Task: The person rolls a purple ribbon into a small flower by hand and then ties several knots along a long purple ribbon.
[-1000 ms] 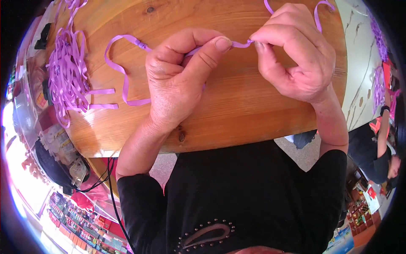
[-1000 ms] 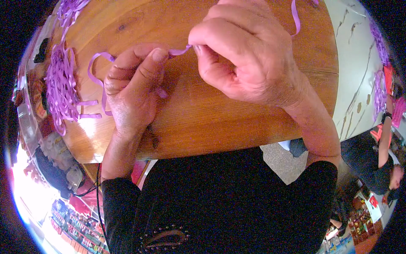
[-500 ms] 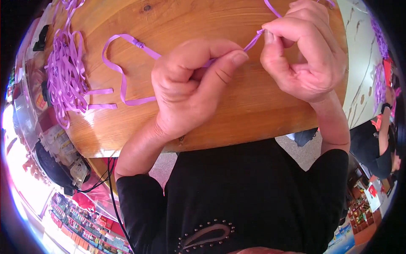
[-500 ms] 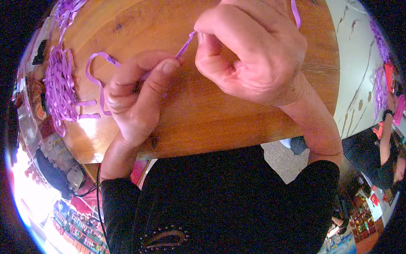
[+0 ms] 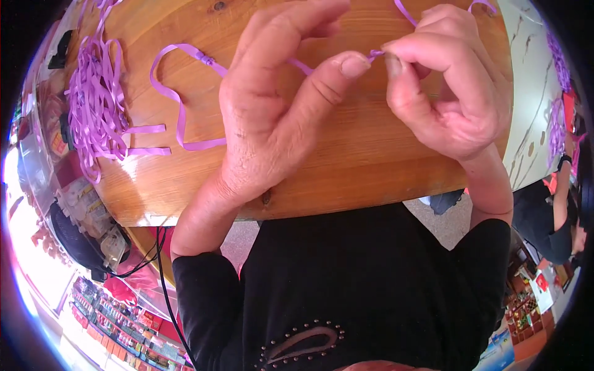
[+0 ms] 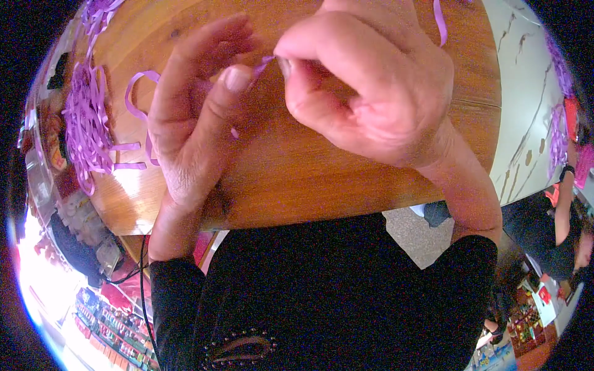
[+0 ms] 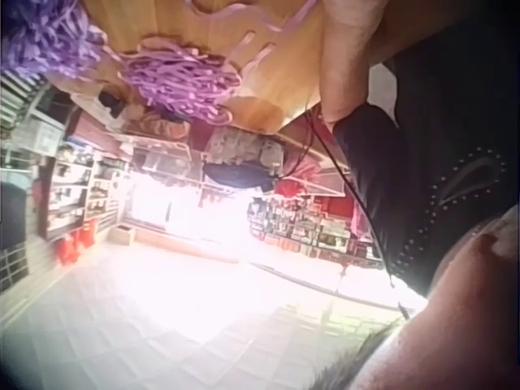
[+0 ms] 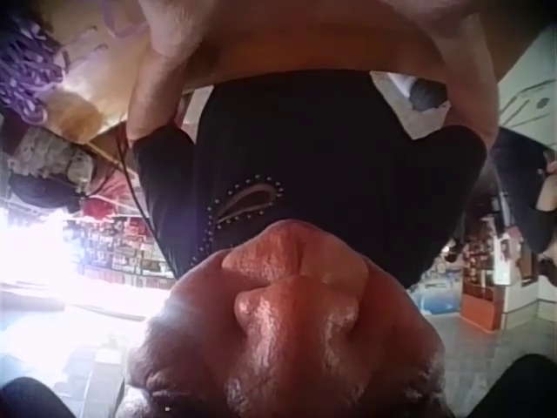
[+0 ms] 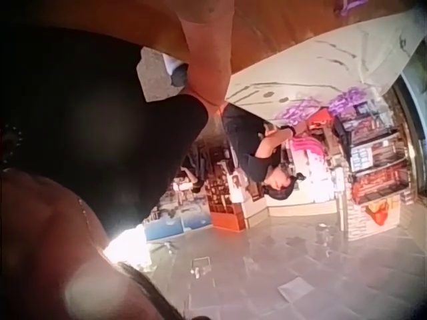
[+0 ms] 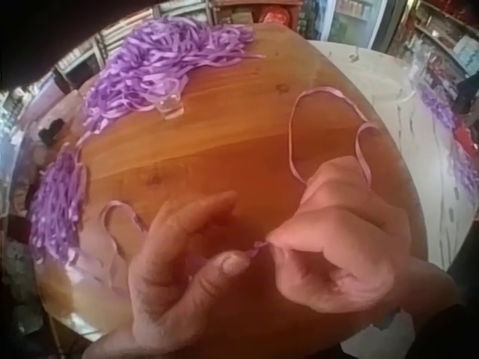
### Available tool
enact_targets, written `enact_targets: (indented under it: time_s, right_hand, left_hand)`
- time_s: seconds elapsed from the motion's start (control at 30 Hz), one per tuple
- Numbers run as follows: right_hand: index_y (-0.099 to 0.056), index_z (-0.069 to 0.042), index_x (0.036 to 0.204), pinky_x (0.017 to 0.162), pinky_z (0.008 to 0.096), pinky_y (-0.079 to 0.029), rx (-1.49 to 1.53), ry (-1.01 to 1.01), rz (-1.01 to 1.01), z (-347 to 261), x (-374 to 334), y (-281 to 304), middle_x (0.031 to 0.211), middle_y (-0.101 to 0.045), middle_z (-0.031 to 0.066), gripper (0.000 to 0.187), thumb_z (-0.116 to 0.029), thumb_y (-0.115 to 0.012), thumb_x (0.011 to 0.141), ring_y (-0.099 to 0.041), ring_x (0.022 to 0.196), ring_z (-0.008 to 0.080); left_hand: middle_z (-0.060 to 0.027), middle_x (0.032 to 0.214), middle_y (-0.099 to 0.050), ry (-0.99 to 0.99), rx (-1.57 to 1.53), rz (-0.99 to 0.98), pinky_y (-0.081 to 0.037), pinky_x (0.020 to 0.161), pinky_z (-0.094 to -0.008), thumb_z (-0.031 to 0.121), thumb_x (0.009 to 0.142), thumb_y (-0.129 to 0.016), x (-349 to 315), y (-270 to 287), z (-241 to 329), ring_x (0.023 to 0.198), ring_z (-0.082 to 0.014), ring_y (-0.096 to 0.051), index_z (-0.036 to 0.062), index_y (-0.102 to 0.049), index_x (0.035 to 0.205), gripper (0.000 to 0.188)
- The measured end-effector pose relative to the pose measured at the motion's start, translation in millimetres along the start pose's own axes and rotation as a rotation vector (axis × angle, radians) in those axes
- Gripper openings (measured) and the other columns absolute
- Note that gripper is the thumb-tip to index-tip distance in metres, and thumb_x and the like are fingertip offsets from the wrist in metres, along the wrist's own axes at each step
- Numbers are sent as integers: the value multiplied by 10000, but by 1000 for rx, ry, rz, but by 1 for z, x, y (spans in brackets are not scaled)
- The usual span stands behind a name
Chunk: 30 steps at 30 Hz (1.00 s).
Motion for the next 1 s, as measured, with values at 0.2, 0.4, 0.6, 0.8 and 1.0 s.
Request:
enact_targets:
  time_s: [0.2, 0.4, 0.6, 0.8, 1.0]
  right_hand:
    - [-597, -48, 707, 966, 448, -399, -254, 133, 12, -14, -7, -13, 546, -472, 30, 76, -42, -671, 726, -473, 472, 176]
    - [-568, -60, 655, 1002, 493, -378, -396, 283, 189, -23, -17, -11, 483, -405, 15, 119, -59, -640, 750, -429, 420, 153]
    - [-542, -54, 622, 938, 464, -413, -181, 214, 246, -17, -17, -6, 480, -410, 10, 132, -39, -641, 709, -416, 411, 156]
    - [-552, -50, 617, 866, 424, -432, -160, 163, 53, -13, -12, -12, 494, -429, 18, 139, -57, -659, 705, -429, 430, 159]
    - [-569, -58, 642, 800, 378, -427, -184, 261, 272, -17, -16, 1, 522, -481, 21, 113, -53, -652, 719, -472, 456, 165]
  left_hand:
    - [-41, 949, -664, 380, -451, -138, -472, 772, -222, 28, 870, -627, -15, -25, -22, 862, -98, -588, 4, -628, 1066, 198]
    - [-26, 864, -658, 391, -606, -28, -462, 683, -207, 17, 862, -637, -18, -22, -30, 777, -69, -571, 11, -647, 989, 128]
    - [-4, 827, -600, 206, -186, -141, -422, 646, -182, 22, 879, -613, -11, -17, -16, 731, -58, -540, 0, -618, 935, 61]
    - [5, 819, -575, 312, -279, -150, -403, 645, -177, 38, 874, -612, -22, -21, -29, 721, -51, -516, -4, -599, 933, 74]
    - [15, 823, -586, 214, -170, -288, -380, 606, -163, 36, 883, -602, -20, -33, -15, 690, -39, -500, 11, -614, 972, 93]
Point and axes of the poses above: each hand's wrist, its own x-axis towards the middle knuckle, its own y-axis out of the back of the hand, z = x × y, the point moved 10 cm from there along x, towards the middle knuckle
